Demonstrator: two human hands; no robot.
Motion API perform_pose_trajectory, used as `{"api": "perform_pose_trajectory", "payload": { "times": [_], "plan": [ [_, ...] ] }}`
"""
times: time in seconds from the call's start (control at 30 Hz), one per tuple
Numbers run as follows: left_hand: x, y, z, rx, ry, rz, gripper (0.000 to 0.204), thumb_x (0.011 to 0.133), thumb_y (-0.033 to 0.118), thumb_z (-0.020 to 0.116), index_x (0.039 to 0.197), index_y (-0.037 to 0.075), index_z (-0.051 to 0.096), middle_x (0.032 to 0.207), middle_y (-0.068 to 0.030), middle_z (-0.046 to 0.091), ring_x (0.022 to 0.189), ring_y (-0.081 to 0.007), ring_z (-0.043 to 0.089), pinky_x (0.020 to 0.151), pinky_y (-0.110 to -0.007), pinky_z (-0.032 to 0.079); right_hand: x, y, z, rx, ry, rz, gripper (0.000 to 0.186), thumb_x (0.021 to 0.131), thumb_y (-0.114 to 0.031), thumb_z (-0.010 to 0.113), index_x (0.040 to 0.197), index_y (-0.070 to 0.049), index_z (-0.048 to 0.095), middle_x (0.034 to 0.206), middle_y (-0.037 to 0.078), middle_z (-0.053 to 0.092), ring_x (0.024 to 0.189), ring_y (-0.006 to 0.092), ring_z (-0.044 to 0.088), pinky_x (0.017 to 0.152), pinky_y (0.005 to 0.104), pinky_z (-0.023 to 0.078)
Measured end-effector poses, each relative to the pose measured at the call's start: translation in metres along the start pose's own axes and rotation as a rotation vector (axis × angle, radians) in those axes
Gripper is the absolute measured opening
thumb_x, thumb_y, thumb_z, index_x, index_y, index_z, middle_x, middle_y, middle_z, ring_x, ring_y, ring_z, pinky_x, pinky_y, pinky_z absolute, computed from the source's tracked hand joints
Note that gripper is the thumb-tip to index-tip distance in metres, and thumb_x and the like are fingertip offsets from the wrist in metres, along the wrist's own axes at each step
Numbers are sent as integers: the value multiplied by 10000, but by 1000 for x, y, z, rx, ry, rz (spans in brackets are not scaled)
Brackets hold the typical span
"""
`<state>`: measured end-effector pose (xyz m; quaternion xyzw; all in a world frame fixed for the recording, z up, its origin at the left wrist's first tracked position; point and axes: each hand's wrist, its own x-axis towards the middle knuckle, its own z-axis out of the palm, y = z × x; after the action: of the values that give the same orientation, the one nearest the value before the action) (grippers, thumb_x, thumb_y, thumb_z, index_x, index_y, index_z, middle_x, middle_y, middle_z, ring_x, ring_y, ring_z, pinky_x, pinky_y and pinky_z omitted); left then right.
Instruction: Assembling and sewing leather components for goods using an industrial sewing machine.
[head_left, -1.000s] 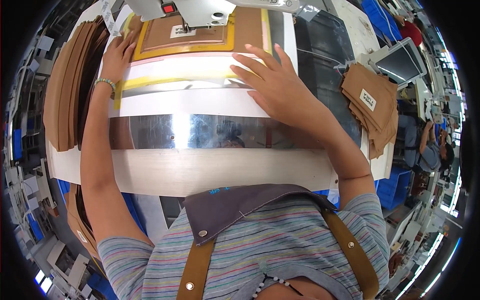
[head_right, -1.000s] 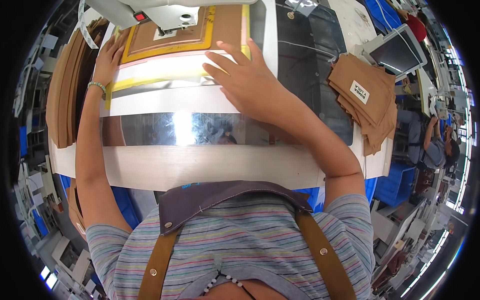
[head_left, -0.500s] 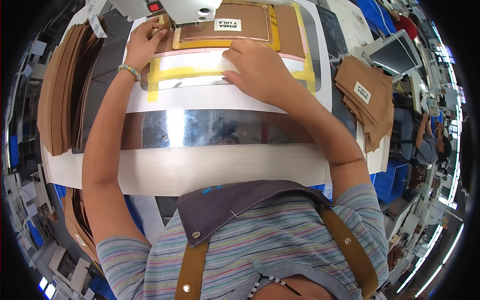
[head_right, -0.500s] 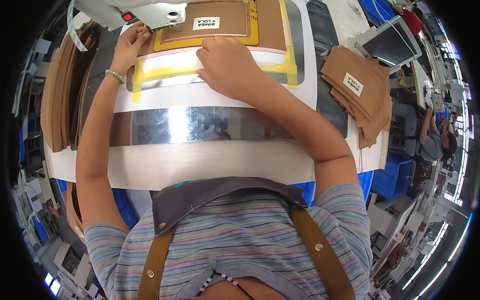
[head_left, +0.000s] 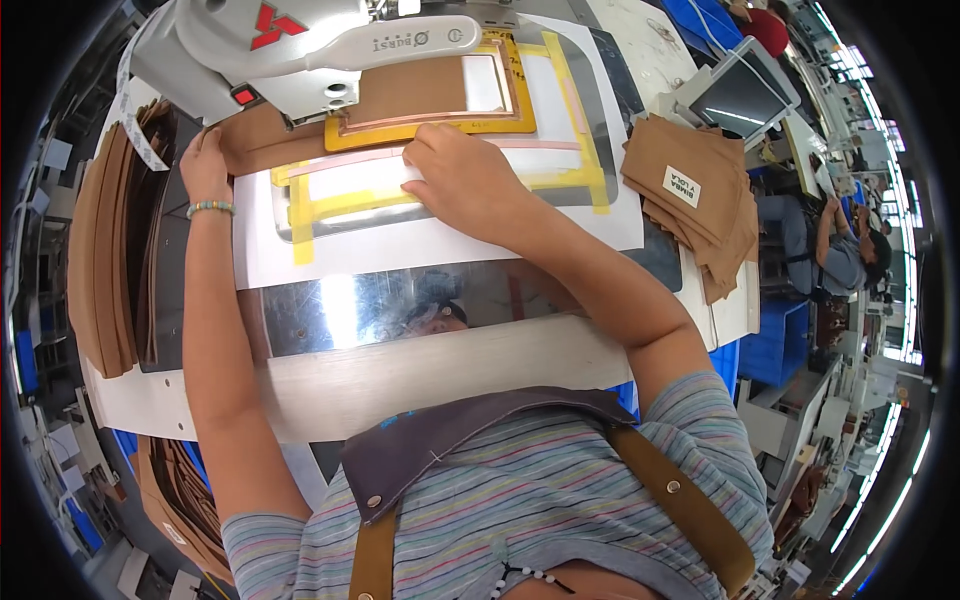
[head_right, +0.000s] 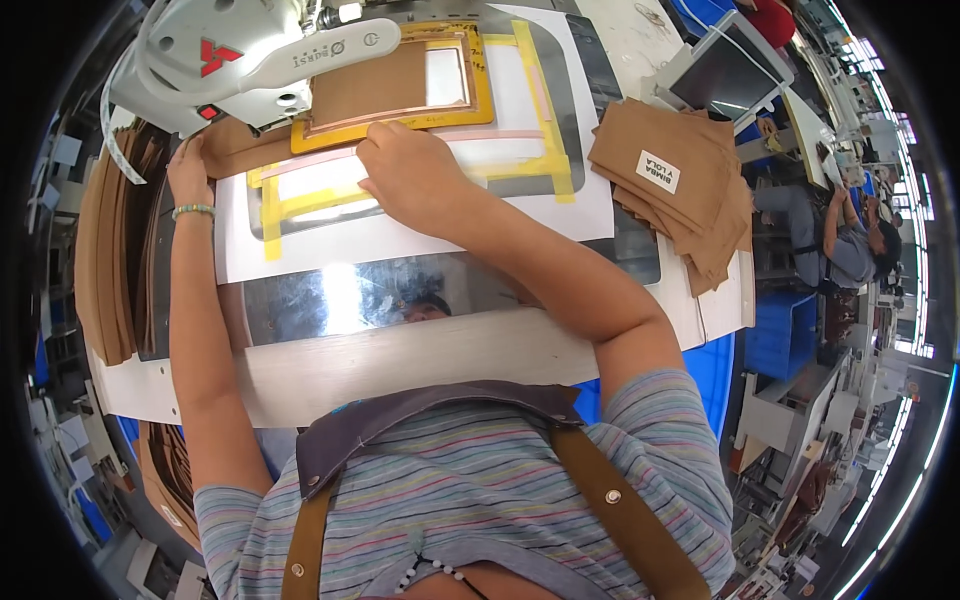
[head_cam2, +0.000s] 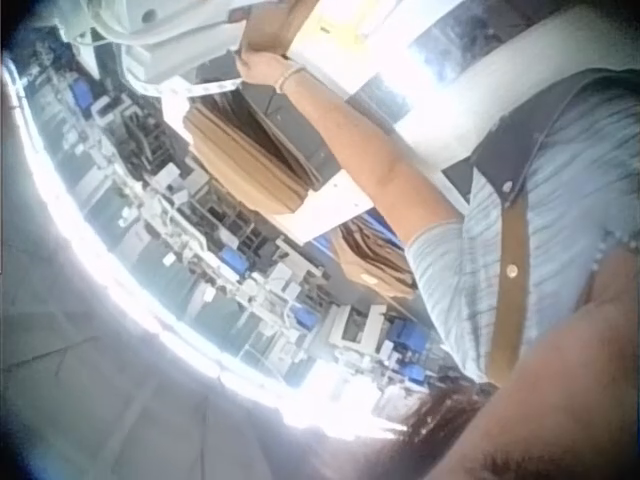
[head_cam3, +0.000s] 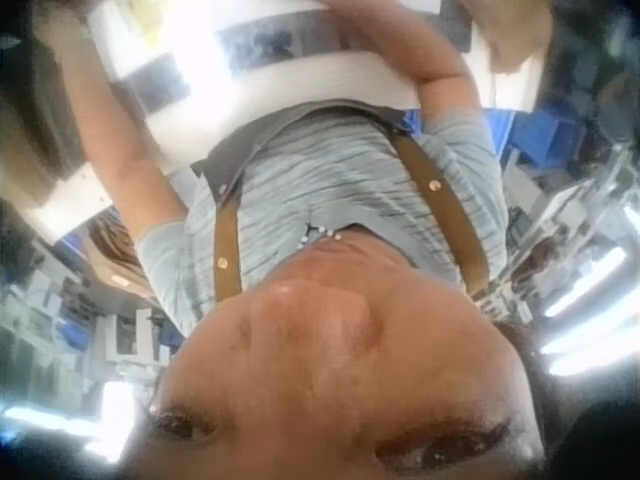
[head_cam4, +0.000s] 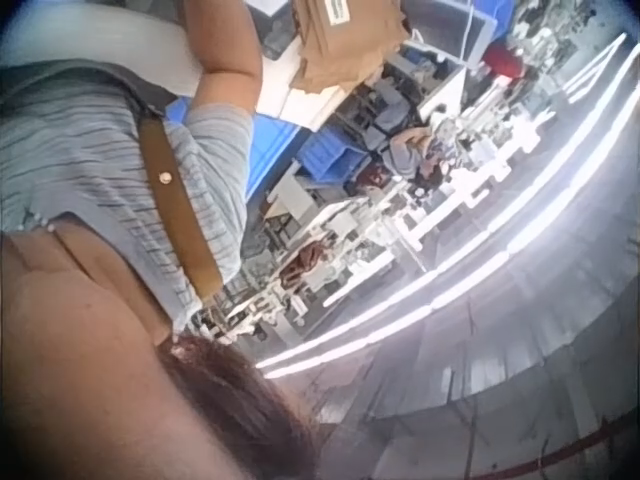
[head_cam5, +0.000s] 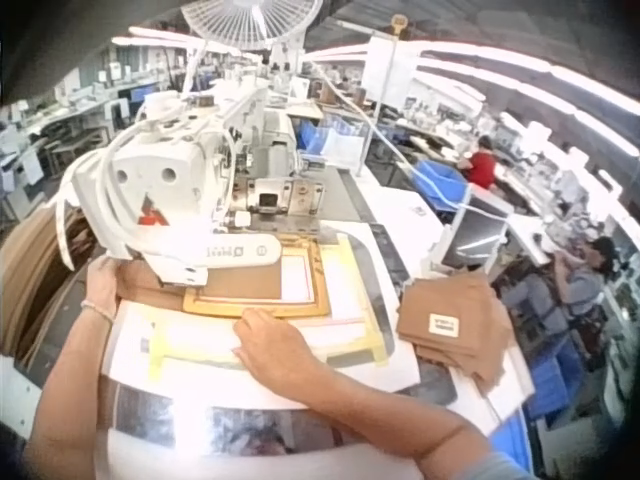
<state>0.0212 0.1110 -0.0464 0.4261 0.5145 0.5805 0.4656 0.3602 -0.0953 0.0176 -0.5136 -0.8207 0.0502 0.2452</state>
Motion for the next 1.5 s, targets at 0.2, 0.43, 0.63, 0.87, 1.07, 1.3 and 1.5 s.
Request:
{"api": "perform_pose_trajectory", "payload": {
  "times": [0.2, 0.43, 0.63, 0.87, 1.07, 1.3, 1.5],
  "plan": [
    [-35, 83, -109, 100, 247, 567, 261, 915, -54, 673, 1166, -16, 729, 1052, -36, 739, 962, -142, 676, 917, -275, 525, 3, 28, 23, 123, 45, -54, 83, 898, -105, 692, 891, -27, 665, 920, 172, 645, 938, 383, 652, 832, 489, 527],
    [-171, 238, -391, 233, 800, 767, 362, 930, -73, 562, 1224, 14, 754, 1183, -126, 743, 978, -243, 742, 828, -369, 653, 15, -19, -3, 121, -53, -25, 111, 979, -110, 678, 1034, -20, 644, 986, 163, 627, 923, 347, 654, 820, 428, 519],
    [-344, 206, -517, 422, 1371, 692, 456, 896, -133, 452, 1231, -30, 744, 1209, -204, 735, 1051, -352, 750, 902, -464, 648, 20, -26, 3, 82, -97, 35, 177, 1012, -127, 650, 1107, 17, 611, 1086, 168, 606, 1027, 328, 642, 906, 403, 518],
    [-485, 96, -628, 603, 1638, -8, 466, 915, -10, 545, 1347, 1, 717, 1315, -155, 750, 1158, -266, 728, 1033, -386, 565, 18, -24, 8, 103, -76, 26, 172, 1020, -124, 636, 1114, 18, 614, 1080, 163, 605, 1023, 305, 645, 895, 397, 520],
    [-452, 78, -630, 1527, 2042, -512, 662, 862, 575, 695, 1351, 128, 684, 1511, -256, 550, 1376, -471, 531, 1036, -623, 485, 16, -10, 5, 78, -8, -40, 119, 981, -122, 665, 1035, -16, 666, 1000, 161, 631, 916, 348, 642, 817, 428, 516],
    [-266, 142, -445, 1571, 970, 869, 421, 962, 360, 768, 1295, 102, 766, 1519, -245, 569, 1378, -391, 537, 1139, -491, 434, 21, 1, 13, 184, 64, -32, 109, 905, -157, 750, 925, -51, 735, 945, 115, 708, 933, 317, 682, 808, 435, 549],
    [-182, 137, -131, 648, -346, 587, 296, 1050, 37, 612, 1325, 2, 715, 1435, -149, 685, 1394, -263, 595, 1155, -368, 472, 25, 4, -10, 461, -24, 3, 181, 958, -176, 759, 1028, -9, 762, 943, 76, 758, 849, 180, 675, 808, 316, 534]
  ]
}}
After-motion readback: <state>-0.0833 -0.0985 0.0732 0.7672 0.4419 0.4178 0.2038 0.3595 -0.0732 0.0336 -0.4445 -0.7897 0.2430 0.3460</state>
